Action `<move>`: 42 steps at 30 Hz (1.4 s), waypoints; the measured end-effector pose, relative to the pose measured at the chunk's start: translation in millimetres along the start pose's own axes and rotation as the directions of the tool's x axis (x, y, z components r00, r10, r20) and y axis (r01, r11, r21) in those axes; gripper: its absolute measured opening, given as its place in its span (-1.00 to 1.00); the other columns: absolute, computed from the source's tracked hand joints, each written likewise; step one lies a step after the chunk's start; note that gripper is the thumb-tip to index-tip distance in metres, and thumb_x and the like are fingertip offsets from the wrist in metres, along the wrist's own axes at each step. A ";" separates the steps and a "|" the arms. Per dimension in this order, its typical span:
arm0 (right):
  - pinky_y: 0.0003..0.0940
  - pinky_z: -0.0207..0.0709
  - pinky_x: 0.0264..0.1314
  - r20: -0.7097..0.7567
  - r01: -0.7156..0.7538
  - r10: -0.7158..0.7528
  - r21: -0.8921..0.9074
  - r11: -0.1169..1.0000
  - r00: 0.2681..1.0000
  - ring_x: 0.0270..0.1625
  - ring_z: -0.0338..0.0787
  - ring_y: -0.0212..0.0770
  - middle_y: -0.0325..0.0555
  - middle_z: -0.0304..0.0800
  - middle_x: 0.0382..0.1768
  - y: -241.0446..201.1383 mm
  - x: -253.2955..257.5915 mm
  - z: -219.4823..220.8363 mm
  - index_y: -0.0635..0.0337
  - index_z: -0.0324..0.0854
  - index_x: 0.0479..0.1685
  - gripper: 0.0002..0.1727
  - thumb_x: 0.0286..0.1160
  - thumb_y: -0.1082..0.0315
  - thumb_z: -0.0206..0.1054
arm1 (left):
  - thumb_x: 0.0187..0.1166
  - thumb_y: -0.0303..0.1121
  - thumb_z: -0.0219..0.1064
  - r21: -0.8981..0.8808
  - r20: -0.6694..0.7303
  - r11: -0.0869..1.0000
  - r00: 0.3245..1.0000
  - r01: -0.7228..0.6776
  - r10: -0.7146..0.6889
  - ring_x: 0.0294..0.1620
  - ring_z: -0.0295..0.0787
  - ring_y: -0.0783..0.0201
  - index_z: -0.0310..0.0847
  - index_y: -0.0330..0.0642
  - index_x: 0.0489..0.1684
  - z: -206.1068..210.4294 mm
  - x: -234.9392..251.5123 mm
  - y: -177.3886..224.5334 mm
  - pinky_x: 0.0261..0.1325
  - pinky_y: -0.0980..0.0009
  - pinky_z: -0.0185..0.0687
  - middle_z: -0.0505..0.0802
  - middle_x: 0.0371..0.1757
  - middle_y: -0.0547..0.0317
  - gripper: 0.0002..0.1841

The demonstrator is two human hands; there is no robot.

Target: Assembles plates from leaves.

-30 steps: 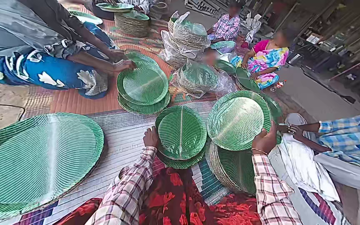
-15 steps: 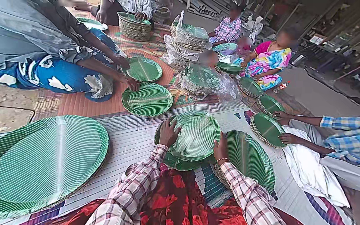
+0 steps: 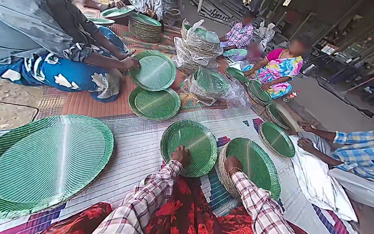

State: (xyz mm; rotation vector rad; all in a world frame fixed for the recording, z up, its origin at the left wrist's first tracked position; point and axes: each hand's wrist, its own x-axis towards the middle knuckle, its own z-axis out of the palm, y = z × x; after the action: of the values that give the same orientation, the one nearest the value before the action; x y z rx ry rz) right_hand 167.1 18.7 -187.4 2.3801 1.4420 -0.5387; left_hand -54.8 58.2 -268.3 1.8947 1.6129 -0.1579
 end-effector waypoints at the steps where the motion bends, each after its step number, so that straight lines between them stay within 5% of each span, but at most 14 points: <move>1: 0.21 0.54 0.46 -0.003 -0.006 0.006 0.008 1.000 1.000 0.51 0.70 0.19 0.25 0.71 0.43 0.2 -0.7 -2.5 0.32 0.64 0.38 -0.58 0.78 0.21 0.17 | 0.55 -0.12 0.44 -0.015 -0.040 1.000 0.999 -0.023 0.022 0.69 0.31 -0.44 0.44 -0.19 0.65 -1.2 3.3 -7.1 0.40 -0.41 0.50 0.42 0.70 -0.37 -0.34; 3: 0.21 0.53 0.46 -0.003 -0.004 0.004 0.044 0.999 1.000 0.50 0.70 0.20 0.25 0.72 0.41 4.2 1.0 -7.2 0.31 0.64 0.37 -0.56 0.76 0.16 0.23 | 0.65 -0.13 0.36 -0.030 -0.159 0.999 0.987 -0.031 0.026 0.72 0.30 -0.38 0.40 -0.21 0.67 -0.9 6.6 -25.2 0.56 -0.31 0.39 0.42 0.70 -0.39 -0.37; 7: 0.18 0.54 0.40 -0.048 0.021 -0.016 0.108 0.994 0.999 0.41 0.74 0.18 0.27 0.78 0.28 11.0 -1.3 -17.0 0.33 0.68 0.23 -0.46 0.70 -0.04 0.33 | 0.51 0.30 0.35 -0.004 -0.296 0.996 0.951 0.094 -0.091 0.96 -0.36 -0.29 -0.12 -0.24 0.93 16.6 14.1 -56.6 0.91 -0.11 -0.35 -0.13 0.91 -0.45 0.12; 11: 0.16 0.50 0.48 -0.336 0.286 -0.238 0.103 0.953 0.911 0.41 0.73 0.24 0.32 0.72 0.35 -3.2 -13.9 -19.3 0.40 0.65 0.33 -0.57 0.81 0.19 0.21 | 0.55 0.43 0.16 0.048 -0.305 0.990 0.946 0.133 -0.113 0.96 -0.42 -0.30 -0.21 -0.21 0.96 23.3 16.0 -57.6 0.88 -0.21 -0.70 -0.16 0.91 -0.47 0.13; 15: 0.11 0.52 0.52 -0.388 0.488 -0.438 0.034 0.872 0.811 0.44 0.70 0.27 0.32 0.63 0.46 -35.5 -30.4 -0.6 0.33 0.60 0.49 -0.60 0.83 0.41 0.05 | 0.69 0.31 0.08 -0.178 -0.503 0.979 0.847 0.095 -0.174 0.95 -0.26 -0.32 -0.09 -0.33 0.91 11.8 18.1 -54.2 0.86 -0.33 -0.60 0.02 0.89 -0.47 0.00; 19: 0.15 0.41 0.62 -0.159 0.656 -0.661 -0.092 0.750 0.733 0.59 0.62 0.18 0.11 0.63 0.57 -56.6 -35.7 43.2 0.11 0.62 0.55 -0.49 0.69 0.57 0.04 | 0.86 0.00 -0.17 -0.516 -0.747 0.853 0.529 -0.082 -0.401 0.90 0.00 -0.31 0.05 -0.30 0.88 -30.1 23.8 -52.5 0.80 -0.44 -0.44 0.23 0.84 -0.40 -0.29; 22: 0.18 0.38 0.66 0.058 0.815 -0.813 -0.062 0.576 0.580 0.67 0.56 0.14 0.08 0.58 0.63 -60.8 -19.4 88.8 0.16 0.63 0.52 -0.47 0.62 0.66 0.08 | 0.83 -0.11 -0.08 -0.324 -0.868 0.929 0.447 -0.179 -0.216 0.83 0.14 -0.41 0.25 -0.32 0.79 -49.0 25.2 -55.5 0.78 -0.38 -0.14 0.31 0.78 -0.49 -0.37; 25: 0.18 0.24 0.78 0.155 0.859 -0.850 0.019 0.511 0.503 0.79 0.38 0.15 0.08 0.47 0.71 -62.2 -11.2 102.9 0.12 0.58 0.59 -0.46 0.65 0.61 0.11 | 0.84 0.03 -0.08 -0.101 -0.769 0.971 0.636 -0.217 0.063 0.89 -0.01 -0.37 0.33 -0.16 0.78 -35.3 27.3 -49.0 0.84 -0.28 -0.16 0.22 0.85 -0.39 -0.36; 27: 0.18 0.21 0.78 0.137 0.818 -0.809 -0.021 0.575 0.572 0.84 0.28 0.18 0.12 0.32 0.79 -61.2 -14.2 86.6 0.02 0.47 0.71 -0.50 0.83 0.40 0.06 | 0.83 0.13 -0.06 -0.023 -0.516 0.981 0.843 -0.194 0.154 0.97 -0.25 -0.23 0.22 -0.03 0.86 -19.5 22.6 -37.4 0.90 -0.20 -0.37 0.03 0.93 -0.26 -0.32; 29: 0.19 0.25 0.74 0.021 0.697 -0.698 -0.070 0.713 0.716 0.82 0.30 0.19 0.15 0.24 0.82 -57.1 -18.0 54.7 0.05 0.36 0.78 -0.47 0.88 0.24 0.07 | 0.79 0.20 0.02 0.027 -0.274 0.992 0.954 -0.123 0.126 0.98 -0.36 -0.21 0.04 -0.05 0.92 -1.4 18.2 -25.7 0.89 -0.24 -0.44 -0.10 0.95 -0.25 -0.21; 32: 0.19 0.32 0.67 -0.220 0.401 -0.396 -0.023 0.916 0.892 0.73 0.42 0.24 0.25 0.32 0.75 -42.9 -17.3 5.4 0.26 0.26 0.80 -0.34 0.79 0.15 0.21 | 0.71 0.31 0.06 0.076 -0.173 0.996 0.983 -0.053 0.066 0.98 -0.41 -0.19 -0.18 -0.07 0.97 29.8 15.5 -30.0 0.89 -0.25 -0.49 -0.18 0.96 -0.24 -0.05; 35: 0.25 0.37 0.60 -0.236 0.148 -0.126 0.079 0.986 0.964 0.65 0.49 0.28 0.32 0.36 0.69 -18.7 -4.5 -18.5 0.36 0.25 0.75 -0.21 0.70 0.01 0.32 | 0.71 0.33 0.02 0.100 -0.175 0.993 0.982 -0.061 0.078 0.99 -0.41 -0.15 -0.19 -0.02 0.98 33.7 17.7 -36.9 0.91 -0.20 -0.50 -0.17 0.97 -0.18 -0.07; 39: 0.23 0.46 0.56 -0.044 0.072 -0.069 0.079 0.994 0.997 0.60 0.60 0.23 0.27 0.51 0.63 7.7 18.6 0.7 0.34 0.50 0.57 -0.42 0.85 0.06 0.09 | 0.72 0.32 0.02 0.110 -0.192 0.992 0.978 -0.058 0.078 0.99 -0.39 -0.08 -0.14 0.05 0.98 34.4 23.2 -42.3 0.91 -0.18 -0.47 -0.14 0.98 -0.05 -0.11; 42: 0.19 0.51 0.52 -0.001 0.070 -0.071 0.062 0.996 0.998 0.55 0.64 0.24 0.32 0.56 0.57 2.7 19.2 6.8 0.41 0.54 0.50 -0.54 0.75 0.32 0.14 | 0.71 0.34 0.01 0.096 -0.223 0.993 0.971 -0.065 0.085 0.99 -0.37 -0.12 -0.12 0.03 0.97 40.6 28.3 -45.1 0.91 -0.21 -0.49 -0.10 0.98 -0.08 -0.10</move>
State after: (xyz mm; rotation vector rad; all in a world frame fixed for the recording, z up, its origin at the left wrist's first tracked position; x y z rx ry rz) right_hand 176.5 29.4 -202.2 2.3829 1.5351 -0.6112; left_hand -77.1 62.5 -331.3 2.1012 1.7036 0.0218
